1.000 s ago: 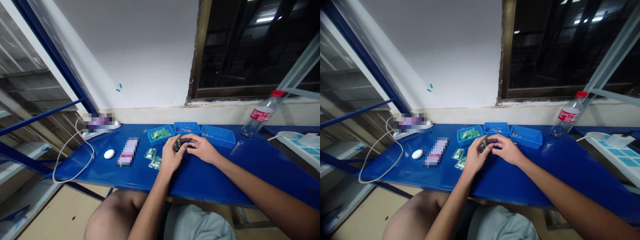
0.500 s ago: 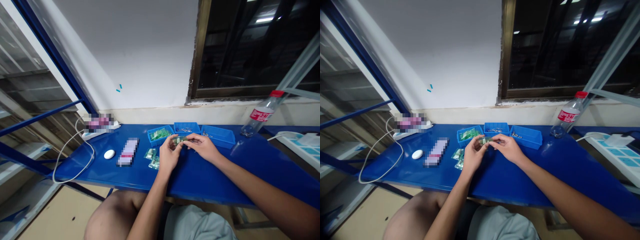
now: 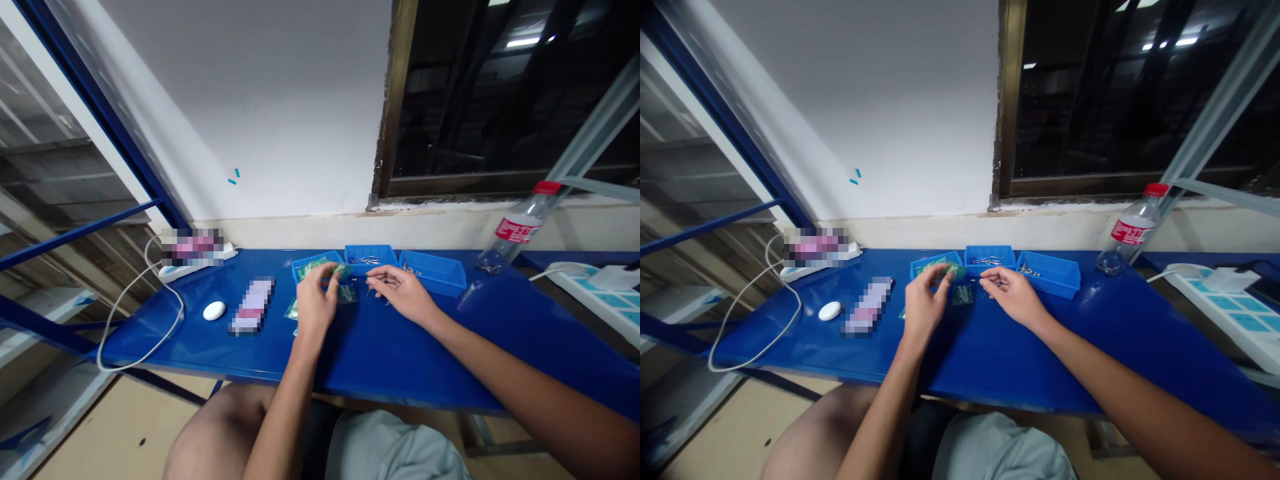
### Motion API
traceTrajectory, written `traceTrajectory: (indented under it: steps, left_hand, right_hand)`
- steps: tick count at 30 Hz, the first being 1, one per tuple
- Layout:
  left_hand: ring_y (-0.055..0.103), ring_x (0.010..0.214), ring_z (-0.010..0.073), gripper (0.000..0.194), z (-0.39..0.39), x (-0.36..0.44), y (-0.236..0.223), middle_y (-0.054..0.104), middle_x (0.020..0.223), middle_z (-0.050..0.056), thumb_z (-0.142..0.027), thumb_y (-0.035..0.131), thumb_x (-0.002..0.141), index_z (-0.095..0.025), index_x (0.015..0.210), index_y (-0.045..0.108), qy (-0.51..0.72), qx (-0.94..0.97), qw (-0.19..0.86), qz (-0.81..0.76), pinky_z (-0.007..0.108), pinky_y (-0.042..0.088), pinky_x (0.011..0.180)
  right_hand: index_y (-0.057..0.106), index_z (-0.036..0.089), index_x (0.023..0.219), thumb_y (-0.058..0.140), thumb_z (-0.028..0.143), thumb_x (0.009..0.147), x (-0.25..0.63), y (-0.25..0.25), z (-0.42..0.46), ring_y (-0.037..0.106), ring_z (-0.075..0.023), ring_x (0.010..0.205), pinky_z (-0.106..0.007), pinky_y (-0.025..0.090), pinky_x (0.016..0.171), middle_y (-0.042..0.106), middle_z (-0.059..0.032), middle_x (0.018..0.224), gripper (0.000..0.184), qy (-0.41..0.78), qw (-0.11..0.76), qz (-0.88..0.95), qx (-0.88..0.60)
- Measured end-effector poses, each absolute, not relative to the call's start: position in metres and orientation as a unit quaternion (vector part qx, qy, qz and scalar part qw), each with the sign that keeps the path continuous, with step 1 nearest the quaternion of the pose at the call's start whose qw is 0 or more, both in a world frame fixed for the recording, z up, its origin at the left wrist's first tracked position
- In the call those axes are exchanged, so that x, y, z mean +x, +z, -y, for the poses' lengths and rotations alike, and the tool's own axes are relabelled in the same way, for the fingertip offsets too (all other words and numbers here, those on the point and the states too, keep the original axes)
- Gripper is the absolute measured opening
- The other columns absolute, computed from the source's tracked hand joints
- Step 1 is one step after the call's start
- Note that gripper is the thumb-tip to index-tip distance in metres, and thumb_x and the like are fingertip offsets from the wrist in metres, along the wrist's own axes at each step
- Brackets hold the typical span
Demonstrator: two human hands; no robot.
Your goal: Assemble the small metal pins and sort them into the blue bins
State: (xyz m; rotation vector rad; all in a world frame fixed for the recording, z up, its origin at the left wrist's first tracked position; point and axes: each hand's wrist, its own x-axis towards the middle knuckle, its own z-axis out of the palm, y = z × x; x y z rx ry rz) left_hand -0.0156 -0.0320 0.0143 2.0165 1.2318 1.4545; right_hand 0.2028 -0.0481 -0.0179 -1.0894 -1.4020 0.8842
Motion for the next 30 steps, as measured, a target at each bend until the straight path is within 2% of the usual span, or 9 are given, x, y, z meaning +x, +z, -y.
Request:
traceTrajectory:
  steps: [4,7,13,17,19,21,25,27,30]
  left_hand:
    - [0.069,0.116,0.0298,0.034,0.021,-0.042,0.026,0.076,0.127,0.011,-0.024,0.050,0.105,-0.022,0.131,0.072,0.453,0.746,-0.001,-0.488,0.045,0.053,0.104]
    - [0.066,0.119,0.0320,0.038,0.015,-0.051,0.021,0.074,0.132,0.011,-0.017,0.047,0.104,-0.022,0.131,0.072,0.375,0.753,-0.062,-0.537,0.047,0.050,0.103]
    - [0.064,0.122,0.0331,0.028,0.015,-0.047,0.007,0.075,0.129,0.013,-0.024,0.052,0.104,-0.024,0.120,0.075,0.322,0.754,-0.055,-0.570,0.053,0.044,0.107]
    - [0.057,0.134,0.0368,0.027,0.016,-0.044,0.005,0.069,0.140,0.014,-0.035,0.057,0.103,-0.024,0.121,0.075,0.320,0.760,-0.042,-0.564,0.060,0.041,0.112]
    - [0.052,0.140,0.0385,0.029,0.016,-0.044,0.003,0.065,0.146,0.015,-0.038,0.058,0.103,-0.024,0.123,0.074,0.314,0.763,-0.032,-0.564,0.062,0.041,0.113]
    - [0.049,0.143,0.0396,0.032,0.016,-0.043,0.001,0.062,0.149,0.016,-0.039,0.057,0.103,-0.023,0.127,0.072,0.320,0.760,-0.026,-0.564,0.063,0.040,0.114]
    - [0.044,0.148,0.0405,0.039,0.017,-0.043,0.003,0.055,0.155,0.018,-0.036,0.056,0.103,-0.020,0.138,0.064,0.355,0.755,-0.040,-0.550,0.062,0.038,0.118]
    - [0.042,0.149,0.0403,0.040,0.021,-0.041,0.007,0.053,0.156,0.019,-0.033,0.056,0.103,-0.018,0.140,0.062,0.373,0.759,-0.050,-0.531,0.061,0.037,0.120]
    - [0.046,0.147,0.0371,0.036,0.030,-0.033,0.013,0.057,0.152,0.018,-0.029,0.055,0.104,-0.018,0.137,0.063,0.394,0.779,-0.044,-0.485,0.057,0.037,0.121]
  right_hand:
    - [0.077,0.023,0.108,0.074,0.052,0.091,0.203,-0.019,0.050,0.072,-0.0236,0.090,-0.037,0.062,0.075,0.077,-0.0078,0.097,0.034,0.336,0.516,0.631,-0.472]
    - [0.077,0.024,0.106,0.071,0.049,0.093,0.201,-0.016,0.053,0.073,-0.0240,0.088,-0.038,0.061,0.077,0.078,-0.0068,0.097,0.029,0.298,0.493,0.661,-0.482]
    - [0.077,0.026,0.103,0.065,0.041,0.097,0.198,-0.011,0.058,0.073,-0.0240,0.085,-0.039,0.059,0.076,0.079,-0.0051,0.095,0.020,0.222,0.439,0.727,-0.479]
    - [0.076,0.027,0.103,0.063,0.037,0.099,0.197,-0.011,0.059,0.071,-0.0233,0.081,-0.039,0.057,0.075,0.077,-0.0052,0.096,0.018,0.179,0.411,0.761,-0.469]
    - [0.076,0.028,0.107,0.063,0.036,0.099,0.197,-0.012,0.059,0.071,-0.0255,0.088,-0.043,0.058,0.082,0.078,-0.0062,0.102,0.017,0.164,0.399,0.775,-0.461]
    - [0.076,0.030,0.115,0.065,0.036,0.099,0.197,-0.014,0.059,0.070,-0.0295,0.106,-0.050,0.056,0.096,0.077,-0.0074,0.114,0.021,0.150,0.385,0.799,-0.436]
    - [0.071,0.034,0.134,0.070,0.035,0.097,0.195,-0.021,0.056,0.055,-0.0339,0.139,-0.059,0.042,0.118,0.070,-0.0065,0.140,0.037,0.149,0.349,0.844,-0.379]
    - [0.069,0.035,0.137,0.072,0.035,0.096,0.194,-0.025,0.055,0.053,-0.0345,0.143,-0.060,0.041,0.120,0.069,-0.0065,0.142,0.042,0.147,0.332,0.855,-0.370]
    - [0.071,0.031,0.134,0.073,0.033,0.095,0.193,-0.031,0.051,0.059,-0.0348,0.135,-0.059,0.045,0.116,0.072,-0.0097,0.136,0.039,0.118,0.318,0.863,-0.374]
